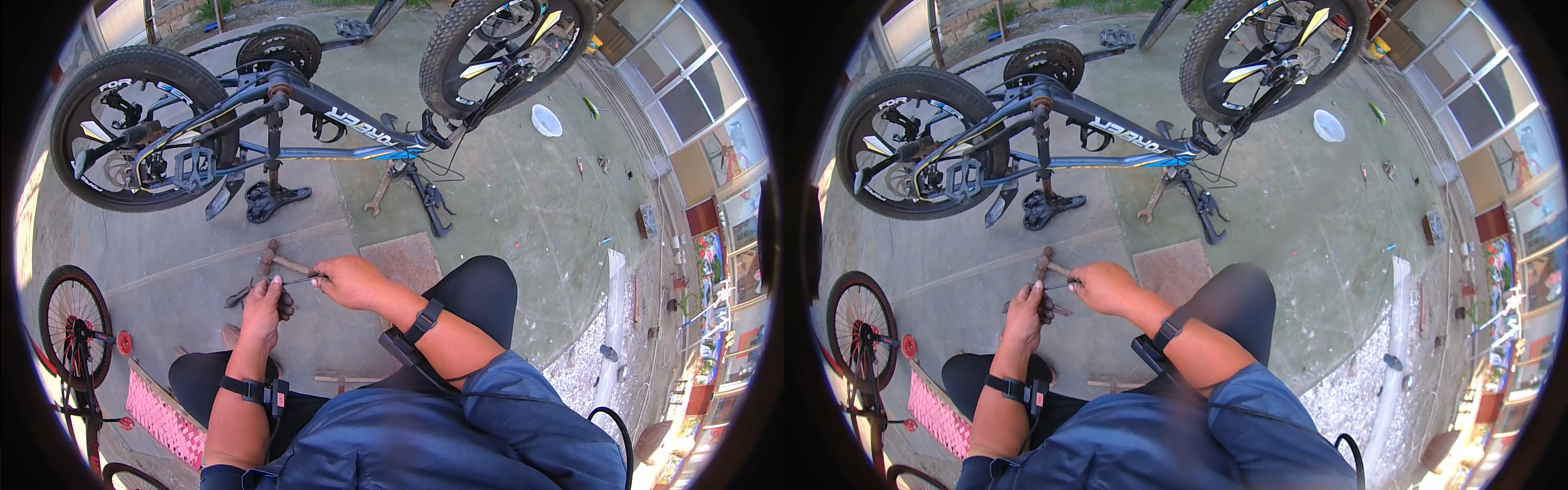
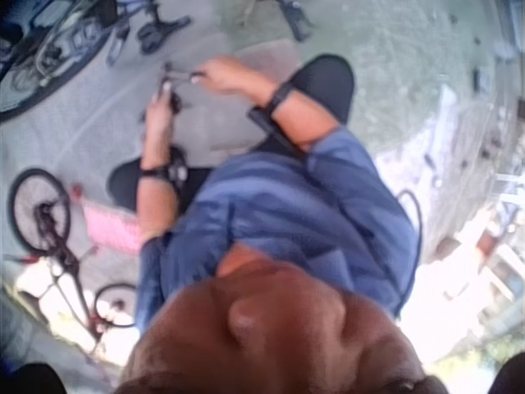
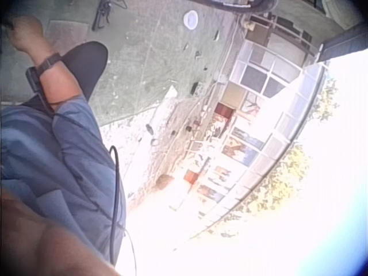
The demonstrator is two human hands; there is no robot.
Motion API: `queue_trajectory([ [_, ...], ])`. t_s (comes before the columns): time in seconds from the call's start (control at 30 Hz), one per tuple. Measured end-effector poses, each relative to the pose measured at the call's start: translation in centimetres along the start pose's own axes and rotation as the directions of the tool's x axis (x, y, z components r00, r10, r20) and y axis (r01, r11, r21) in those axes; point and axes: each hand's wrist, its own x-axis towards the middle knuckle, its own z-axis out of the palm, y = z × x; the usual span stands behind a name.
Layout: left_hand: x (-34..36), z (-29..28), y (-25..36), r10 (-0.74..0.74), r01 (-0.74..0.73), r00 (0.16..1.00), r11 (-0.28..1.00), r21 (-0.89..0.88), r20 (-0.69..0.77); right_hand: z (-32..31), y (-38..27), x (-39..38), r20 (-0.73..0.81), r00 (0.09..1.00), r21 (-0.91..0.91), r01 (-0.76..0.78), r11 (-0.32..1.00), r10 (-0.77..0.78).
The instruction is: The person repairs a bicycle by using a wrench and pliers to adjust the rear wheel assembly and handlebar components while the bike is positioned upside down on the ground.
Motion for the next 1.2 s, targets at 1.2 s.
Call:
queue_trajectory([
  [1.2,-0.2,0.2,0.4,-0.014,0.013,1.000,0.999,0.032,0.024,0.3,0.2,-0.3,0.045,0.999,0.026,-0.028,0.999,0.027],
])
